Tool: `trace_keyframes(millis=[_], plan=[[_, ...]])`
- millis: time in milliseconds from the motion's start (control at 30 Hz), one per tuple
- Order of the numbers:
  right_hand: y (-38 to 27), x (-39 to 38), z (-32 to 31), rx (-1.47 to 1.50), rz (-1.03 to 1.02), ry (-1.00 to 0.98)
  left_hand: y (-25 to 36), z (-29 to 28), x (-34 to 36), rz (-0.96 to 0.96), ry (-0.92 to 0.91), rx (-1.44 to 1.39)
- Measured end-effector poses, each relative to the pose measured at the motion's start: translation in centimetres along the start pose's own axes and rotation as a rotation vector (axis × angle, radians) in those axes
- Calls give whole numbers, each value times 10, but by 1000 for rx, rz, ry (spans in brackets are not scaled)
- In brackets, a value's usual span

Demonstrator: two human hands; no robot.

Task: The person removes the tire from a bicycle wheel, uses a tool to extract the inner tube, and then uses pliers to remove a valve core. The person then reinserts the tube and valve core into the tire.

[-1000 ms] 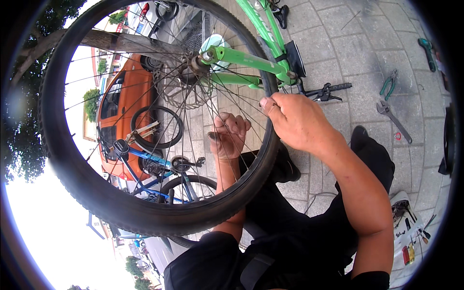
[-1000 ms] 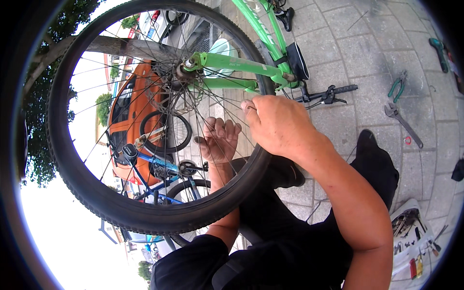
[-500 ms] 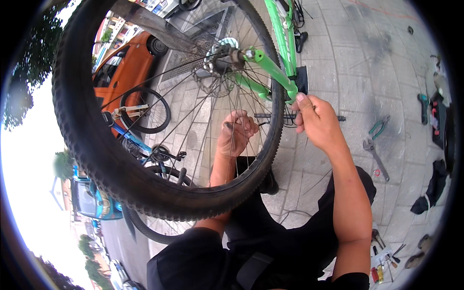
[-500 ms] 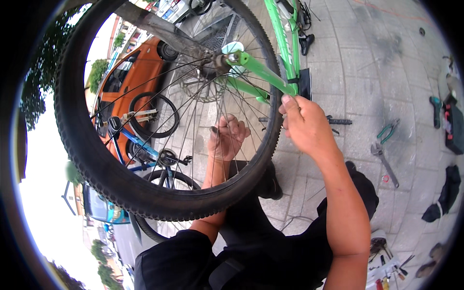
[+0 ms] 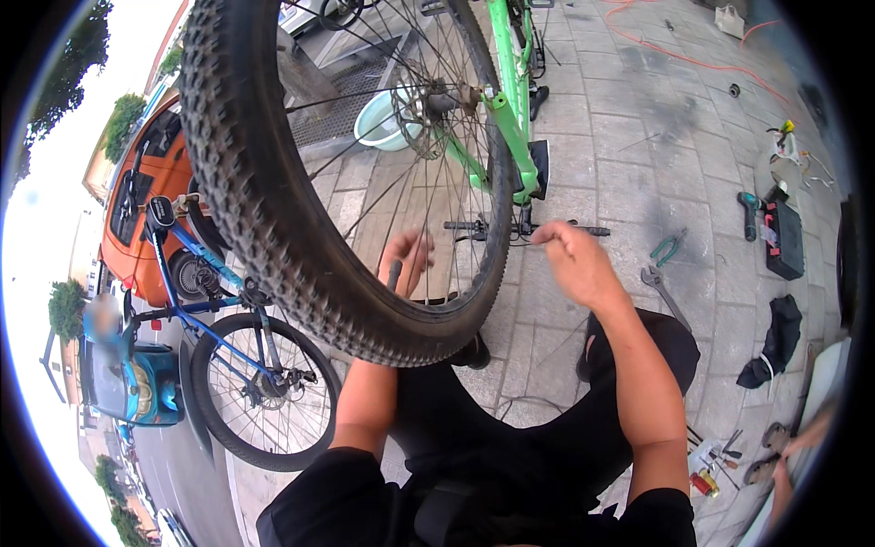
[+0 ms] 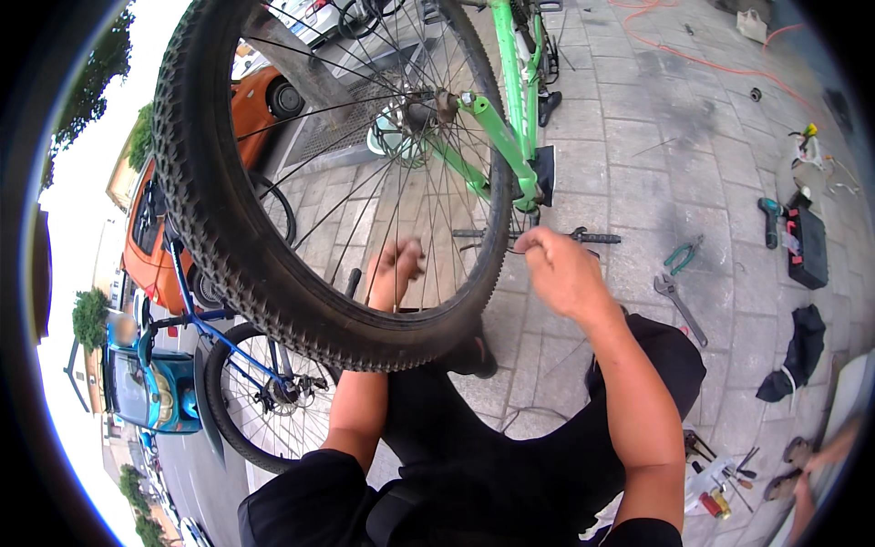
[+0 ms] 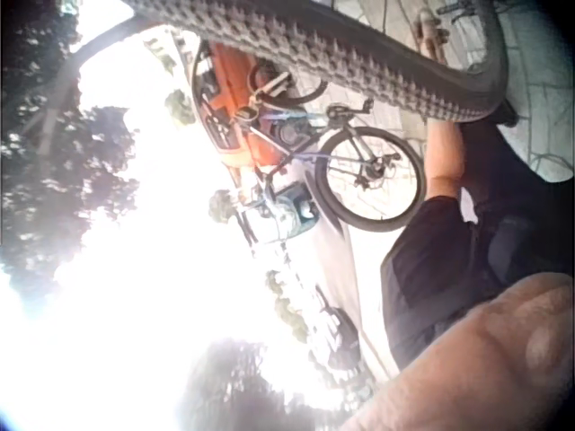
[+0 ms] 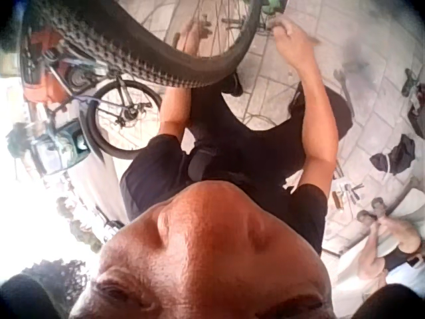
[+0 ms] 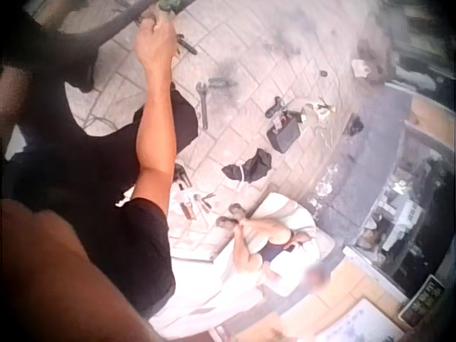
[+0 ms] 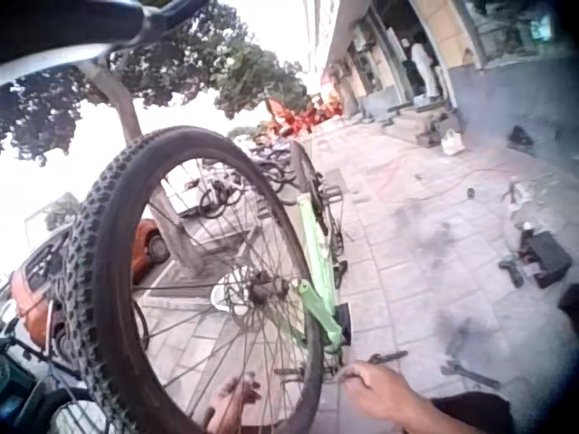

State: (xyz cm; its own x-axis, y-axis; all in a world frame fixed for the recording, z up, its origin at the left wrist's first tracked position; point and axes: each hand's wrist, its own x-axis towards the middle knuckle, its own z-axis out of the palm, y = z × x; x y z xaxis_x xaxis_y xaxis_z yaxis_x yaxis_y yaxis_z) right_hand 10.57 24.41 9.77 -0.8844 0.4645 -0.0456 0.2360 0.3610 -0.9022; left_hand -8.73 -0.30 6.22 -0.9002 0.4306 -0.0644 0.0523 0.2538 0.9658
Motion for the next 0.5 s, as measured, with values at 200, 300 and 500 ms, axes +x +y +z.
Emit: trace_keyframes(millis=[200,300,500], plan=[[28,-56,29,-450,26,-509,-20,-45,-106,275,-564,685],[34,-84,52,-495,31,-744,-25,-16,-150,23,-751,489],[5,-107,82,-213,-3,-789,-33,43,-198,-320,-397,-187]])
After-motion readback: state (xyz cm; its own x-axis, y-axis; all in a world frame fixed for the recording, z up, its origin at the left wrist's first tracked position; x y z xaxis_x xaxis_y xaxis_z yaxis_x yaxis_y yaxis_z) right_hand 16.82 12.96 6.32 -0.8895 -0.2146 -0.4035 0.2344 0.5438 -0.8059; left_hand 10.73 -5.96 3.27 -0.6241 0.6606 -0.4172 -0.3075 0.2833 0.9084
